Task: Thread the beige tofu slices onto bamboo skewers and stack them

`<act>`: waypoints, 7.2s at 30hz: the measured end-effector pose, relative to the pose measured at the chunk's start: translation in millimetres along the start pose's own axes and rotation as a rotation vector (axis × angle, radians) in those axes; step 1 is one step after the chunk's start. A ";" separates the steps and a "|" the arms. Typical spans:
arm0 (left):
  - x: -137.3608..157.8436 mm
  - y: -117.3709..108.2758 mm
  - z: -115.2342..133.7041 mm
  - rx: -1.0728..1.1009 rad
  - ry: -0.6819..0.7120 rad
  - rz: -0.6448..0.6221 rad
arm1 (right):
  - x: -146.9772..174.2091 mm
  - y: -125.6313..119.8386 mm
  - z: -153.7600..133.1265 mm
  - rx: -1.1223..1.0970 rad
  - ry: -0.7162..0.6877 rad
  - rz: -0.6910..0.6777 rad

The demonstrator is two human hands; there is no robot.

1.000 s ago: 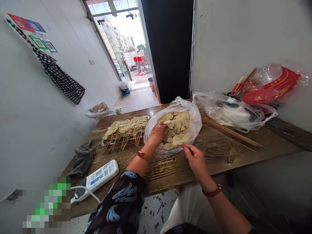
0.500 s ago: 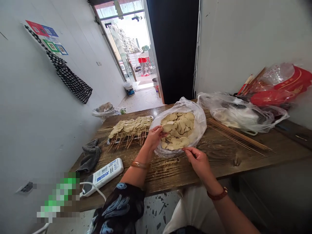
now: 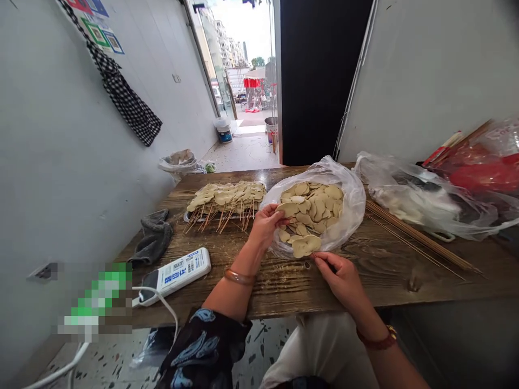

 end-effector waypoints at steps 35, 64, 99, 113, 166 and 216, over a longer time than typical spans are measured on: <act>8.7 10.0 -3.2 0.026 -0.072 -0.040 | 0.3 3.9 -2.3 0.088 -0.082 0.071; 14.1 13.4 -8.0 0.071 -0.090 -0.042 | 1.4 2.9 -0.3 0.091 -0.040 0.081; 26.6 31.1 -14.6 0.020 -0.214 -0.349 | -1.6 -1.5 0.1 -0.118 0.096 0.053; 27.4 28.9 -8.2 0.041 -0.148 -0.230 | -1.1 5.4 3.2 0.025 -0.031 0.074; 3.9 6.0 -18.0 -1.423 0.451 -0.330 | -1.1 -6.5 9.5 -0.524 0.147 0.545; 3.4 -2.9 1.8 -0.035 -0.040 -0.003 | 3.3 -3.9 2.0 -0.159 0.126 0.230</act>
Point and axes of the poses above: each hand's wrist, its own x-axis away from the middle knuckle, its own y-axis out of the palm, z = x × y, the point moved 1 cm from there along -x, towards the middle knuckle, and after that the axes turned 11 degrees about -x, right-handed, at the moved point
